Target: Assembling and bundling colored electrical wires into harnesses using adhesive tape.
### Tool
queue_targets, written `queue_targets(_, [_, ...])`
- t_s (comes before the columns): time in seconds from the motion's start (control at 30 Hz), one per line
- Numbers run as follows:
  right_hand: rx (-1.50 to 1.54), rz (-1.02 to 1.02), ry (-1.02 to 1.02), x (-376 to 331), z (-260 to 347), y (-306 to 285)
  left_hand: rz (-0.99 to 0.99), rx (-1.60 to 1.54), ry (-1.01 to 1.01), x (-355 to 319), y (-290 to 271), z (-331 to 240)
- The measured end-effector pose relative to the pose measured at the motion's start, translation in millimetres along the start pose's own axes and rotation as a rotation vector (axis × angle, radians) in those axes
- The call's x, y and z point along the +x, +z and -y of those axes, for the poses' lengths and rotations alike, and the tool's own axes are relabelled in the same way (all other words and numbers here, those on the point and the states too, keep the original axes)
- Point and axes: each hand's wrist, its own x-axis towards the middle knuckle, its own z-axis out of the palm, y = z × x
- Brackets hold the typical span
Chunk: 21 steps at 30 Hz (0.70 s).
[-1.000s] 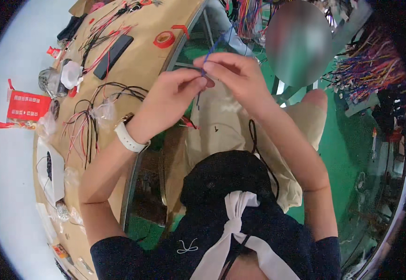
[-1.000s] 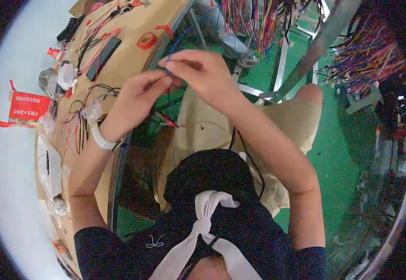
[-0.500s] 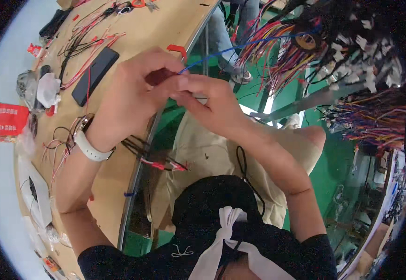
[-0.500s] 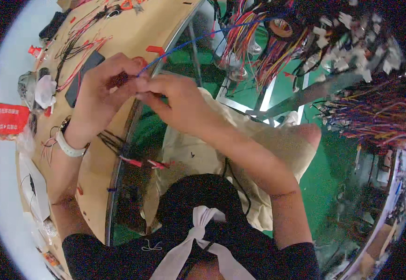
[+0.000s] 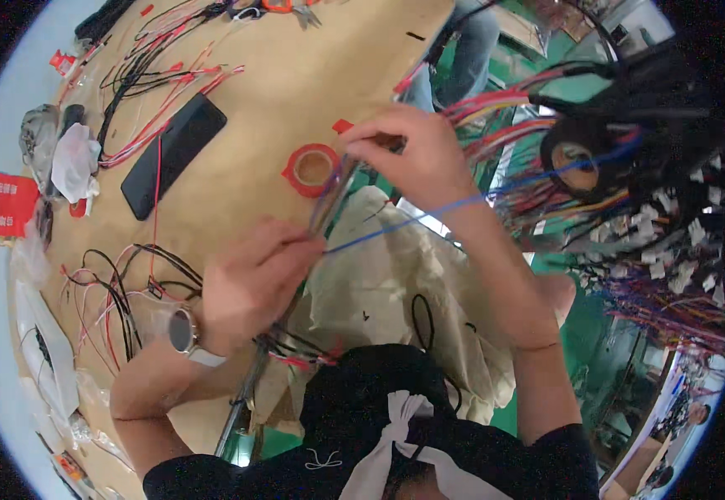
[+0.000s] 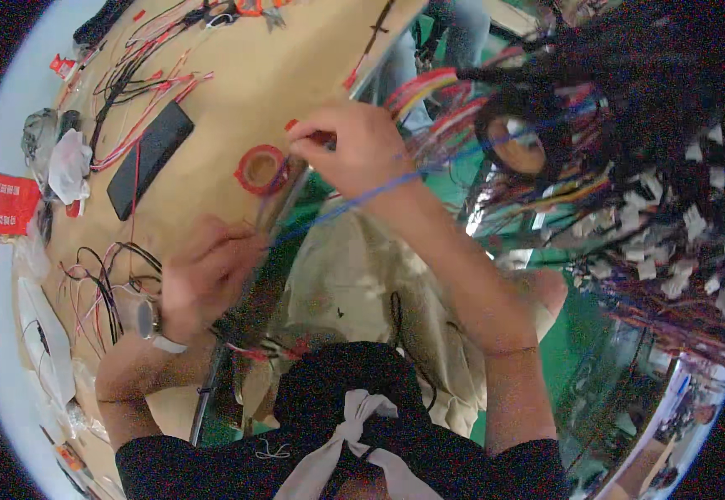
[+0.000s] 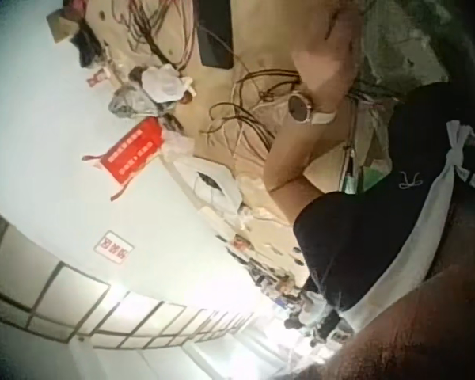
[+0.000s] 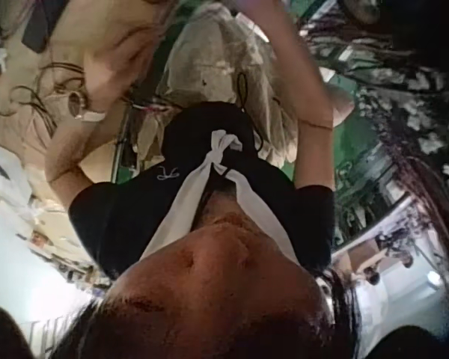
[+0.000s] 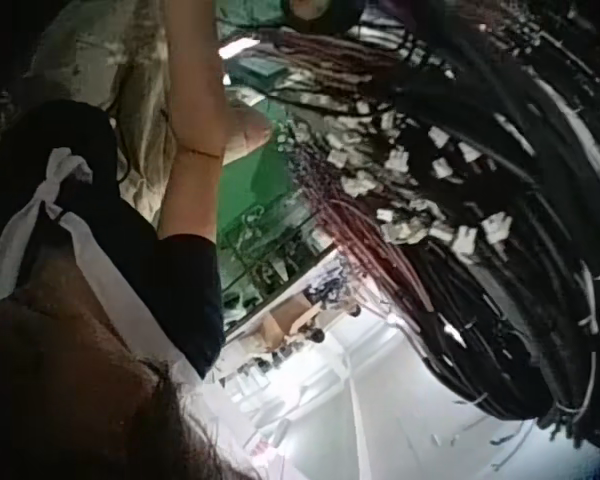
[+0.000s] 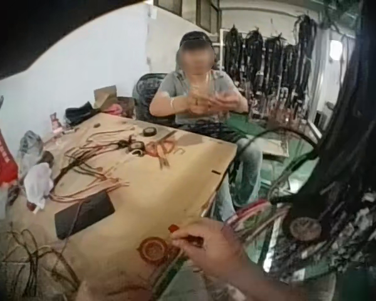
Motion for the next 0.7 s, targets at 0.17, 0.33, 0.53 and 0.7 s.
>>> queue_targets(0.17, [0.15,0.157,0.22,2.9,17.4,-9.1,0.058,-0.072,0.076,-12.5,3.8,16.2])
queue_targets(0.33, [0.131,0.066,0.205,4.3,9.3,8.4,0.051,0.013,-0.024,-2.8,-0.2,9.0])
queue_targets(0.53, [0.031,-0.114,0.036,12.5,-3.8,27.8,-0.014,0.185,-0.044,4.1,-14.6,7.2])
queue_targets(0.7, [-0.076,-0.102,0.056,19.4,0.3,26.8,0.103,0.112,-0.074,0.9,-16.8,11.7])
